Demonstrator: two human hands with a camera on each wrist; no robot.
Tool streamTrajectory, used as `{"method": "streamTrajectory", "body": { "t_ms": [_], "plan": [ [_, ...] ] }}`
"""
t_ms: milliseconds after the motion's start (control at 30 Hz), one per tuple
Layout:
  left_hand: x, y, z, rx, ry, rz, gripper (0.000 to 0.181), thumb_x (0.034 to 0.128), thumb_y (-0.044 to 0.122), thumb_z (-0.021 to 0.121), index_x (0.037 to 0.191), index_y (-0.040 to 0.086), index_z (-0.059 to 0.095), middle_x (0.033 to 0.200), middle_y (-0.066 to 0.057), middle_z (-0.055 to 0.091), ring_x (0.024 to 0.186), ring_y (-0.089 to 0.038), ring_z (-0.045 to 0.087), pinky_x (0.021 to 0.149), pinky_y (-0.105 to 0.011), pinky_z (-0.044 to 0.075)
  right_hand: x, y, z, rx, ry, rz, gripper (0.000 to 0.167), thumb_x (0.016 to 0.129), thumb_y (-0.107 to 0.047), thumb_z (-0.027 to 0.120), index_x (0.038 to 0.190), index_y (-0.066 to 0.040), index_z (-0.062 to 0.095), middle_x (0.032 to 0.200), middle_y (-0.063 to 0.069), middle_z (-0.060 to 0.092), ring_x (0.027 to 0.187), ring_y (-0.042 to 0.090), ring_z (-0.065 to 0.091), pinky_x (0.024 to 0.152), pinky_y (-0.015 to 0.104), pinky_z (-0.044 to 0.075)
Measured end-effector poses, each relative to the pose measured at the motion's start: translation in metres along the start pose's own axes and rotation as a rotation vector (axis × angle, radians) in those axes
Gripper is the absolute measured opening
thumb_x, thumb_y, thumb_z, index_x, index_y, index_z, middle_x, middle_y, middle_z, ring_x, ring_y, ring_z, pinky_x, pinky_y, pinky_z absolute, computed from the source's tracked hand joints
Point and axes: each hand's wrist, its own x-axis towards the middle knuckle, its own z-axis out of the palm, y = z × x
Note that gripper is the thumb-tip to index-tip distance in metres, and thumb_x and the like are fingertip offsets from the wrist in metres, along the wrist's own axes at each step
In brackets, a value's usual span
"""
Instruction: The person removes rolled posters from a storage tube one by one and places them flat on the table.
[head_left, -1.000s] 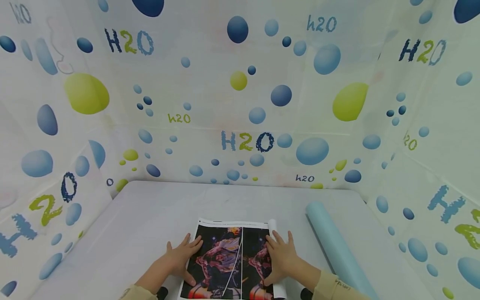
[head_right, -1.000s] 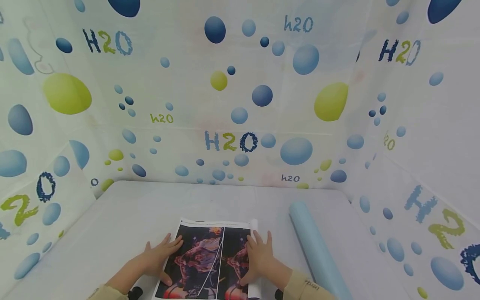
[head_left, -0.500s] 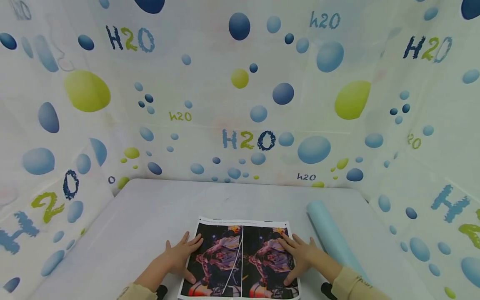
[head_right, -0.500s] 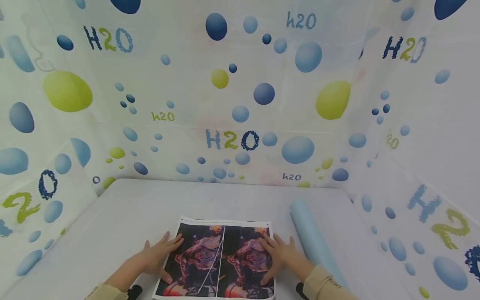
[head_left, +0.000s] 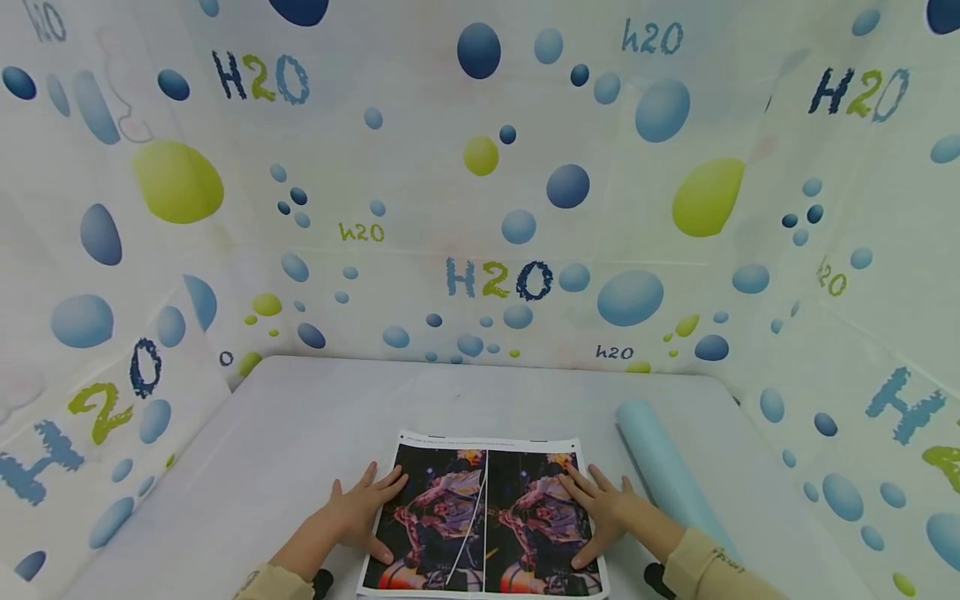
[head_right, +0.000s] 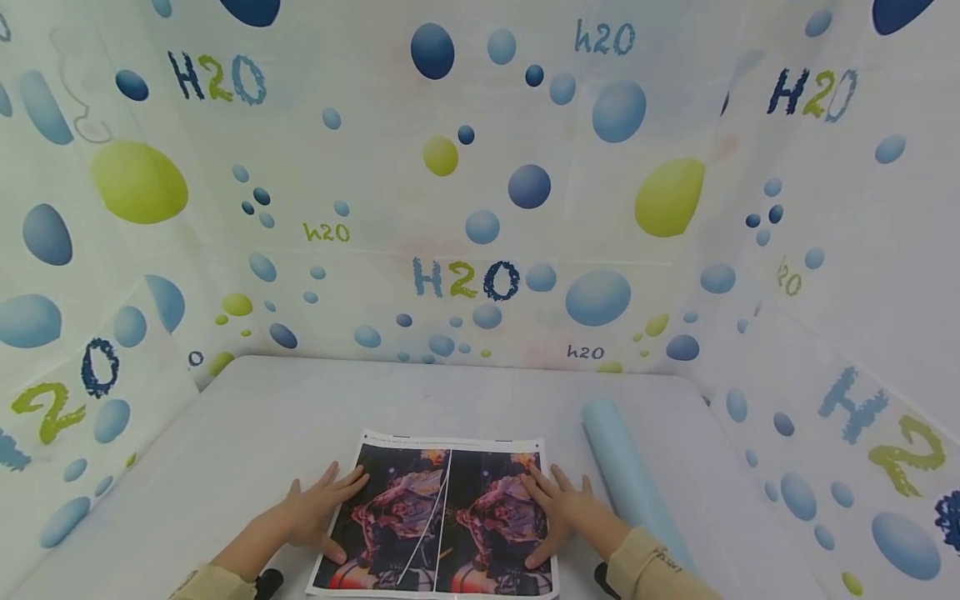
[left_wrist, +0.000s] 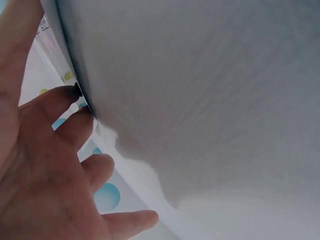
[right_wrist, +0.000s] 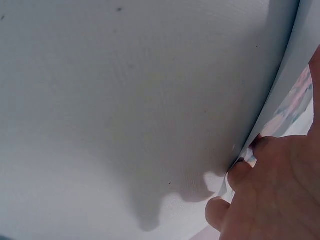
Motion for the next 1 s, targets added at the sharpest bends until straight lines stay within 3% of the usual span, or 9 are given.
{"method": "streamTrajectory", "body": {
  "t_ms": [433, 733, 1000],
  "plan": [
    [0.0000, -0.0038, 0.0018, -0.013, 0.008, -0.001, 0.106, 0.0493, 0.046, 0.082, 0.140, 0.013, 0.037, 0.147, -0.007, 0.029, 0.134, -0.042, 0.013, 0.091, -0.076, 0.008, 0.0018, 0.0014, -0.0007, 0.046, -0.029, -0.006, 0.119, 0.054, -0.069, 0.071, 0.147, -0.024, 0.011, 0.152, 0.000, 0.010, 0.137, 0.033, 0.008, 0.100, 0.067, 0.010],
    [0.0008, -0.0041, 0.0012, -0.014, 0.001, -0.011, 0.107, 0.0485, 0.047, 0.082, 0.140, 0.014, 0.037, 0.147, -0.007, 0.028, 0.135, -0.042, 0.012, 0.091, -0.076, 0.007, 0.0011, 0.0006, 0.0000, 0.013, 0.015, -0.016, 0.116, 0.057, -0.066, 0.072, 0.146, -0.023, 0.013, 0.152, 0.000, 0.012, 0.137, 0.034, 0.012, 0.099, 0.067, 0.016],
    [-0.0001, -0.0032, 0.0006, -0.043, -0.002, -0.010, 0.107, 0.0491, 0.044, 0.083, 0.140, 0.013, 0.037, 0.148, -0.008, 0.027, 0.134, -0.042, 0.011, 0.091, -0.075, 0.005, -0.0005, 0.0006, -0.0002, 0.009, 0.010, -0.013, 0.116, 0.057, -0.066, 0.072, 0.146, -0.022, 0.013, 0.152, 0.001, 0.012, 0.137, 0.033, 0.012, 0.099, 0.067, 0.017]
  ]
}}
